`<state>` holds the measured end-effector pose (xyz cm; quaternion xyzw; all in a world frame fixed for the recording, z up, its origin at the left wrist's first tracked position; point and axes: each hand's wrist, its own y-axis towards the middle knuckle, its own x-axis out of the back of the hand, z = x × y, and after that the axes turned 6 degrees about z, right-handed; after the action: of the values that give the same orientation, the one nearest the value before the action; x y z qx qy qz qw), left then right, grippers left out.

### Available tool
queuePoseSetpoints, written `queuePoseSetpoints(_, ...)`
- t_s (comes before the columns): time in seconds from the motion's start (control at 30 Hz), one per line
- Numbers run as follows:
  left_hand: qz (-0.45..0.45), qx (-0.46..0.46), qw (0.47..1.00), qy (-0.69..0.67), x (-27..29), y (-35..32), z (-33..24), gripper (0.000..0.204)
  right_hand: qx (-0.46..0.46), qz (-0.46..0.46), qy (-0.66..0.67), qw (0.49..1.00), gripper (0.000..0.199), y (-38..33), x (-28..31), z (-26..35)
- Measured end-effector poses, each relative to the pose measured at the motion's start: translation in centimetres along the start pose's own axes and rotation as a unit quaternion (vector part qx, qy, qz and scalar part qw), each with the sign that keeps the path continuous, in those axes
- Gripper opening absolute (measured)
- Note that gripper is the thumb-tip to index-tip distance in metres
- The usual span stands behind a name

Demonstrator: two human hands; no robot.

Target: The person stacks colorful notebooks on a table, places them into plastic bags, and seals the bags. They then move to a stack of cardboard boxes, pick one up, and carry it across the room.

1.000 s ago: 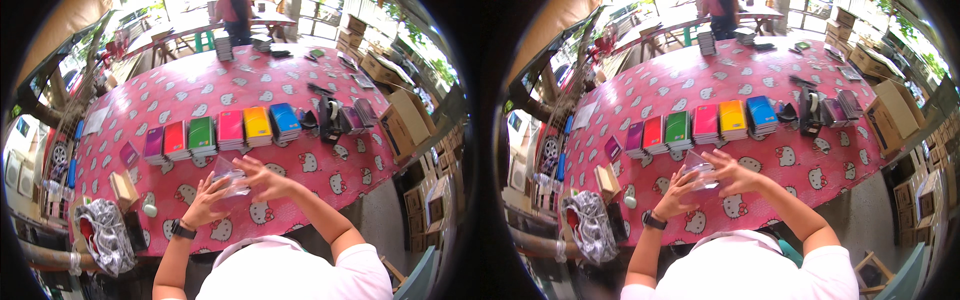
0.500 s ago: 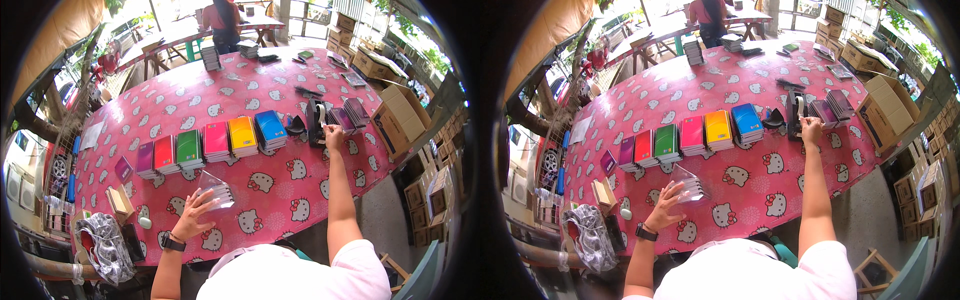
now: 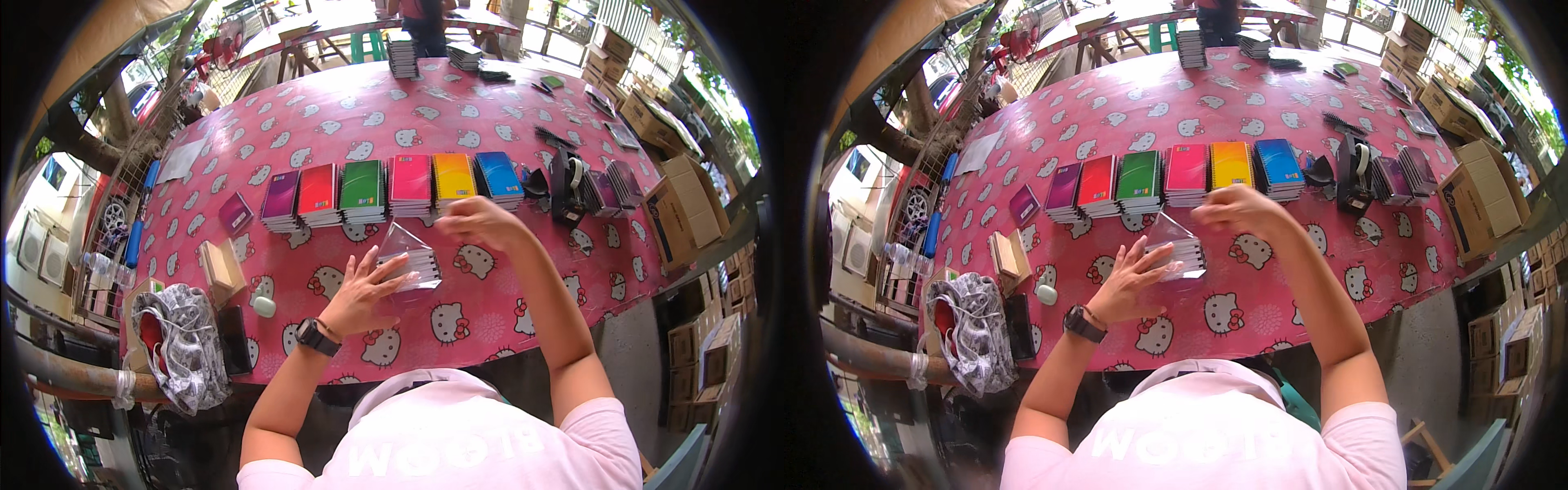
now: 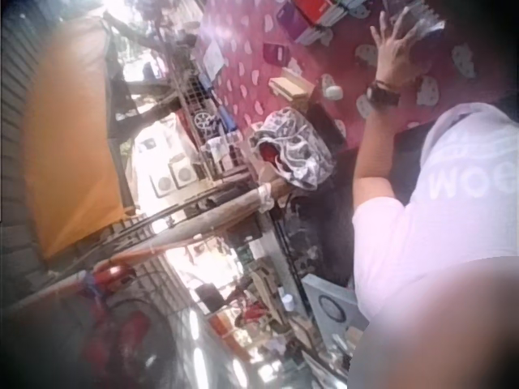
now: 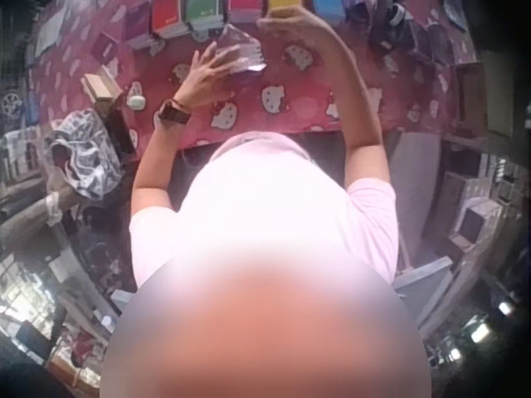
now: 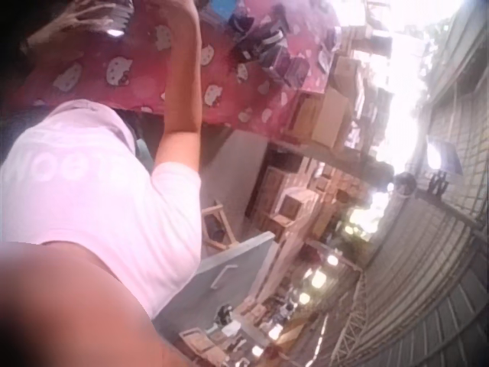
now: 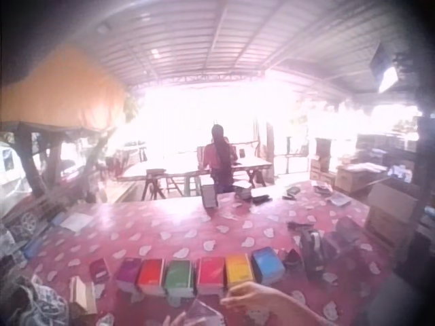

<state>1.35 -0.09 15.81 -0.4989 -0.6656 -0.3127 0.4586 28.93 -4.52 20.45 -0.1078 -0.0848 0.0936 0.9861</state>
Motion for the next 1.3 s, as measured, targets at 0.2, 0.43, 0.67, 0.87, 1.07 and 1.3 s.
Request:
queuePoseSetpoints(0.2,0.019,-0.005,1.0,0.018,0.2,-0.4,0.8,0.091,-0.127,0.046,-0.472,0.871,0.055,3.9,-6.6,3.9)
queuePoseSetpoints(0.43,-0.17,0.003,0.985,-0.026,-2.6,0.2,0.6,0.075,0.03,-0.072,-0.465,0.882,0.043,-1.7,-2.1,-0.5)
queuePoseSetpoints(0.67,-0.359,0.039,0.928,-0.092,-5.6,2.0,0.2,0.079,0.294,-0.273,-0.171,0.9,0.024,-0.1,-7.5,-3.7)
queuePoseSetpoints(0.87,-0.26,0.109,0.939,-0.2,-3.4,2.3,0.7,0.089,0.148,-0.153,-0.153,0.965,0.021,1.6,-6.6,-6.1)
queuePoseSetpoints(1.07,-0.324,0.015,0.934,-0.15,-3.9,2.4,-0.2,0.044,0.298,-0.076,-0.209,0.928,0.04,-2.0,-5.8,-4.8)
queuePoseSetpoints(1.3,-0.427,0.06,0.883,-0.184,-6.2,2.5,-1.9,0.016,0.321,-0.096,-0.352,0.874,0.053,-1.1,-7.3,-6.4)
